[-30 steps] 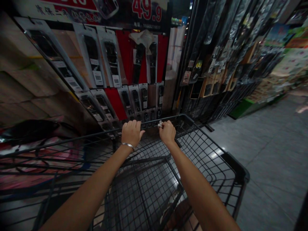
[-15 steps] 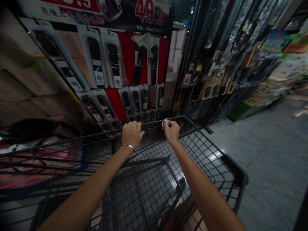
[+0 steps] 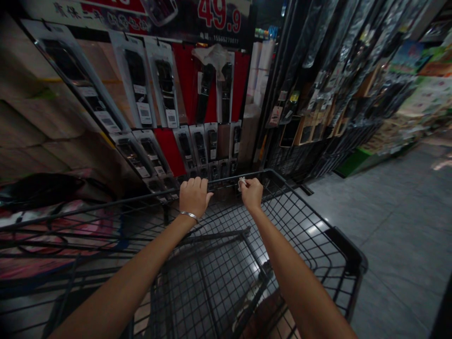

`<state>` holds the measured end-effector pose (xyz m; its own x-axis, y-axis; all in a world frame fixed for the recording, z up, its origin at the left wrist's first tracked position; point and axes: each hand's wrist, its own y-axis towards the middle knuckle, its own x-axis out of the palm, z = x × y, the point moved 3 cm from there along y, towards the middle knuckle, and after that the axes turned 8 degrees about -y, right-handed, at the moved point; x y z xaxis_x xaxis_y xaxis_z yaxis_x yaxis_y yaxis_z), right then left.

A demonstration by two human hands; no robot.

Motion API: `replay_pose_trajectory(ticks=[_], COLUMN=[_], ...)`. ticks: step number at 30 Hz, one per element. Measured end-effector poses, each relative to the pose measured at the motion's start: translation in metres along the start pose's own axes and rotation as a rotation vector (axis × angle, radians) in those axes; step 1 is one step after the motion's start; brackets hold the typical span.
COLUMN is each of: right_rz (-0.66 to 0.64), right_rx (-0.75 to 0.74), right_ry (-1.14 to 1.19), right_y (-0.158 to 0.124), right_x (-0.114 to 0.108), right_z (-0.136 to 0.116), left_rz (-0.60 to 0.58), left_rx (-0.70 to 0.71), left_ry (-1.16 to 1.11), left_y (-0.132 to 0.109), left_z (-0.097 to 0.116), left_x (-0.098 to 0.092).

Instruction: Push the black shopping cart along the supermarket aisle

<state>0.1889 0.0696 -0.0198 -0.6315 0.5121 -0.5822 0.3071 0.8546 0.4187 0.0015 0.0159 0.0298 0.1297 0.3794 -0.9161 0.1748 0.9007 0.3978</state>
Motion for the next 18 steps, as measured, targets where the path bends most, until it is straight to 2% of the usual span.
replay_pose_trajectory(ticks=[10,15,18], right_rz=[-0.026,-0.015,0.024], right_rx=[-0.241,-0.179,-0.035], right_ry=[-0.263,-0.280,-0.239], right_y=[-0.007,-0.012,-0.014], right_x=[-0.010,-0.008,-0.011], right_z=[-0.004,0.004,0.016], left_rz=[0.006,-0.003,-0.004], left_rx=[0.006,0.008,0.009], left_ry=[0.002,0.011,0.024], left_y=[-0.001,0.000,0.000], left_z=[0.000,0.000,0.000], left_x=[0.000,0.000,0.000])
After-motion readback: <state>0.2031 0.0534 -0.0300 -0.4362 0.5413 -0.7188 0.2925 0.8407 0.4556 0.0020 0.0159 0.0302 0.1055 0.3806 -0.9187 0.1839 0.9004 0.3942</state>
